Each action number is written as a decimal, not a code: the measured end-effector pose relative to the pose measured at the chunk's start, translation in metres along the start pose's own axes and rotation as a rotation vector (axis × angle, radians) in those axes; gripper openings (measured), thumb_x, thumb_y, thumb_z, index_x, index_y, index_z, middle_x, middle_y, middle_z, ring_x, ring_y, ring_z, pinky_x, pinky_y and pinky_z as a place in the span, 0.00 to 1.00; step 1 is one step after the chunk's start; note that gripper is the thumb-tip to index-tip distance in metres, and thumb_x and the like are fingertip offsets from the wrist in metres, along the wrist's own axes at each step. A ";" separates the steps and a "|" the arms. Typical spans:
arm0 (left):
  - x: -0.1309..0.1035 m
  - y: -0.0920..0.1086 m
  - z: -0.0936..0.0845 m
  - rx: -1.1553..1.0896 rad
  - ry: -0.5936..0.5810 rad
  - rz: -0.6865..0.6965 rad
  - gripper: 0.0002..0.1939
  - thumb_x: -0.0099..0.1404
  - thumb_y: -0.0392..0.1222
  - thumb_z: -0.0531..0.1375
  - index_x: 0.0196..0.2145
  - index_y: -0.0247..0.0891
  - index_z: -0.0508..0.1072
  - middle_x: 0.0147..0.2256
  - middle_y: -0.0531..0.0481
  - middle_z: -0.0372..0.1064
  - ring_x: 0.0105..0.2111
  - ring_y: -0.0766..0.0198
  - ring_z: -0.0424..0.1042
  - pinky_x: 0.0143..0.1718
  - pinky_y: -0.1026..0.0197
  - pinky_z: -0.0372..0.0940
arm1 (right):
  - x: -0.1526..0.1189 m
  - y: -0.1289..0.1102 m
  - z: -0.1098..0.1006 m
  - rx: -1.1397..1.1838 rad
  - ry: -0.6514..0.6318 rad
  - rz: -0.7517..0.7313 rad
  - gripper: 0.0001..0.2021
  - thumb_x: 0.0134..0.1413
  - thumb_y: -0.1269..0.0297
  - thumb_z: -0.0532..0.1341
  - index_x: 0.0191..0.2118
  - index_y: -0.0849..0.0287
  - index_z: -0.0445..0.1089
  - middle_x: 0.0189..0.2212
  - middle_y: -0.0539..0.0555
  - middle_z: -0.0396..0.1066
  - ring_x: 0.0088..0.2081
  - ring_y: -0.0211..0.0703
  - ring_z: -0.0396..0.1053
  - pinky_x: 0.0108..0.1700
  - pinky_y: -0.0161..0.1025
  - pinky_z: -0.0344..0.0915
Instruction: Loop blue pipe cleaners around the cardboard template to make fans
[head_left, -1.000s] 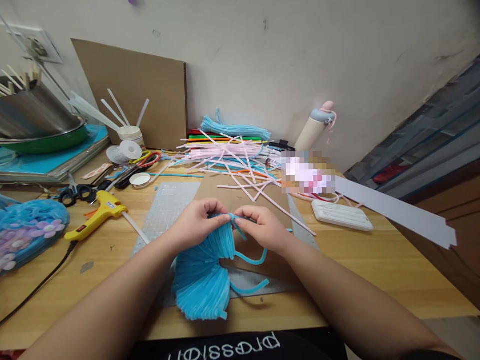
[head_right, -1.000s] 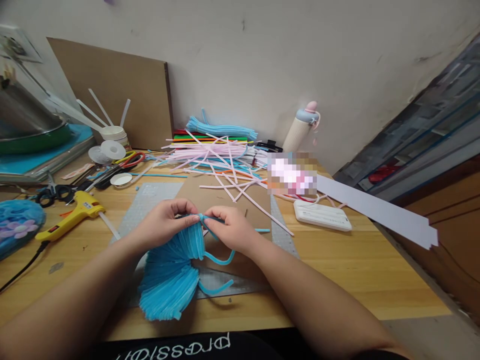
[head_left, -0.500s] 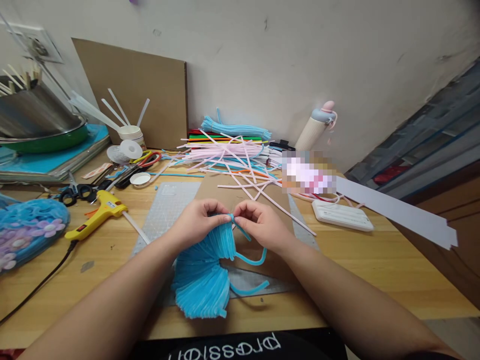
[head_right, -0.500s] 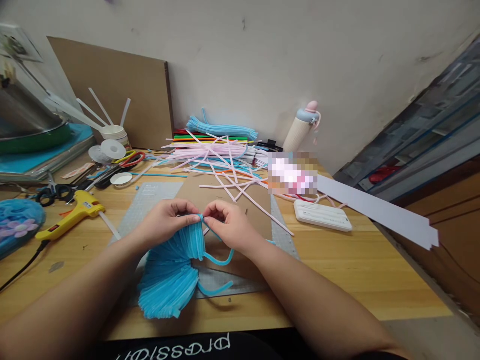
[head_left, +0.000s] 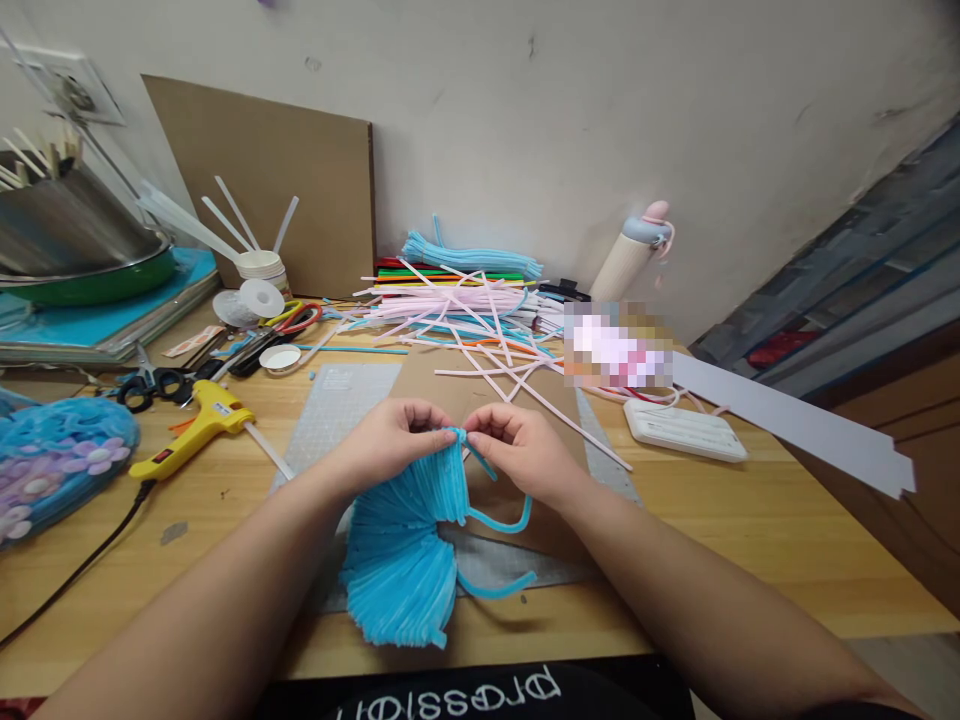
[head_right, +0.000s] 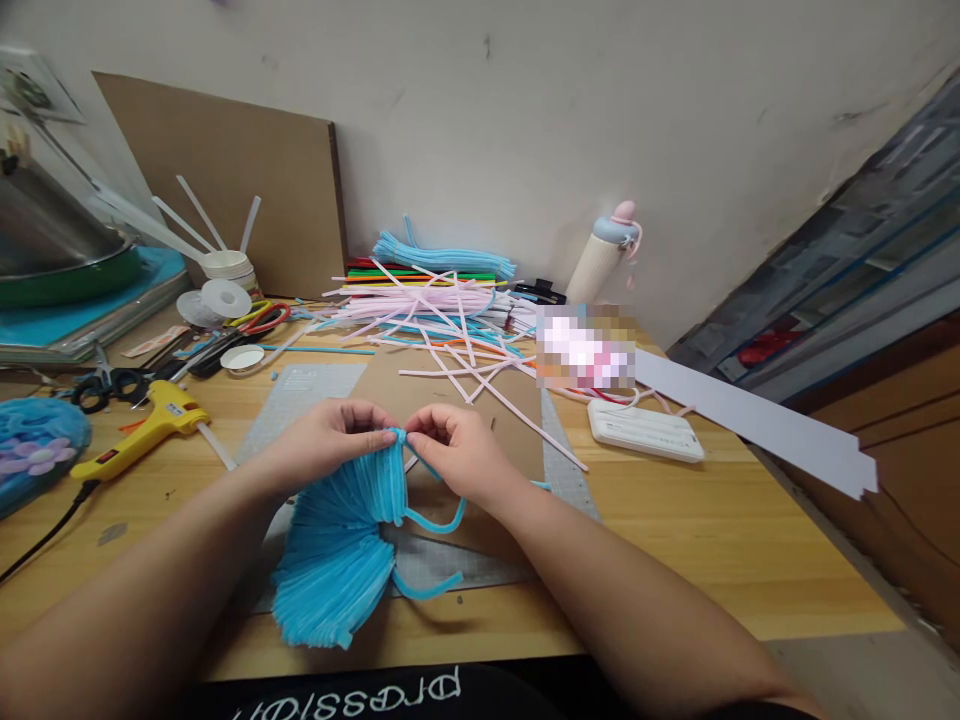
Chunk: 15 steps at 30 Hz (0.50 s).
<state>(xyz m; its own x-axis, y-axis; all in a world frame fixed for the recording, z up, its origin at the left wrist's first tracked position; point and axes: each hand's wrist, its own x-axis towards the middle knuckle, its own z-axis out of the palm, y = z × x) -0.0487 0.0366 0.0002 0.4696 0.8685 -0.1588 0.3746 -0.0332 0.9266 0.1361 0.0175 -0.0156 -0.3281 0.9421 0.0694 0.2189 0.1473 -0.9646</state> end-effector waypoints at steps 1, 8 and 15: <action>0.000 0.000 0.000 0.000 -0.001 0.000 0.16 0.53 0.51 0.58 0.31 0.34 0.72 0.23 0.53 0.66 0.22 0.70 0.62 0.23 0.67 0.55 | 0.000 0.000 0.000 -0.010 0.002 -0.018 0.06 0.48 0.65 0.58 0.33 0.62 0.67 0.28 0.52 0.67 0.29 0.36 0.64 0.32 0.36 0.61; -0.002 0.004 0.002 0.036 -0.047 0.011 0.15 0.54 0.49 0.57 0.31 0.33 0.72 0.23 0.53 0.65 0.22 0.70 0.60 0.23 0.67 0.54 | 0.001 0.002 0.003 -0.006 -0.028 -0.043 0.04 0.49 0.67 0.57 0.32 0.61 0.65 0.26 0.50 0.66 0.29 0.36 0.64 0.32 0.35 0.61; -0.001 0.003 0.003 0.070 0.051 0.033 0.13 0.55 0.47 0.56 0.29 0.34 0.70 0.21 0.55 0.62 0.21 0.71 0.58 0.21 0.68 0.53 | -0.016 -0.010 0.002 -0.502 0.384 -0.437 0.04 0.49 0.67 0.56 0.33 0.59 0.65 0.37 0.57 0.65 0.41 0.45 0.62 0.44 0.44 0.57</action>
<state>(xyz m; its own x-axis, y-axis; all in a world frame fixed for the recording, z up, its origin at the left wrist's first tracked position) -0.0457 0.0336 0.0024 0.4418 0.8904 -0.1094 0.4156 -0.0951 0.9046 0.1372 0.0004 -0.0079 -0.1585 0.7917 0.5900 0.5635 0.5632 -0.6044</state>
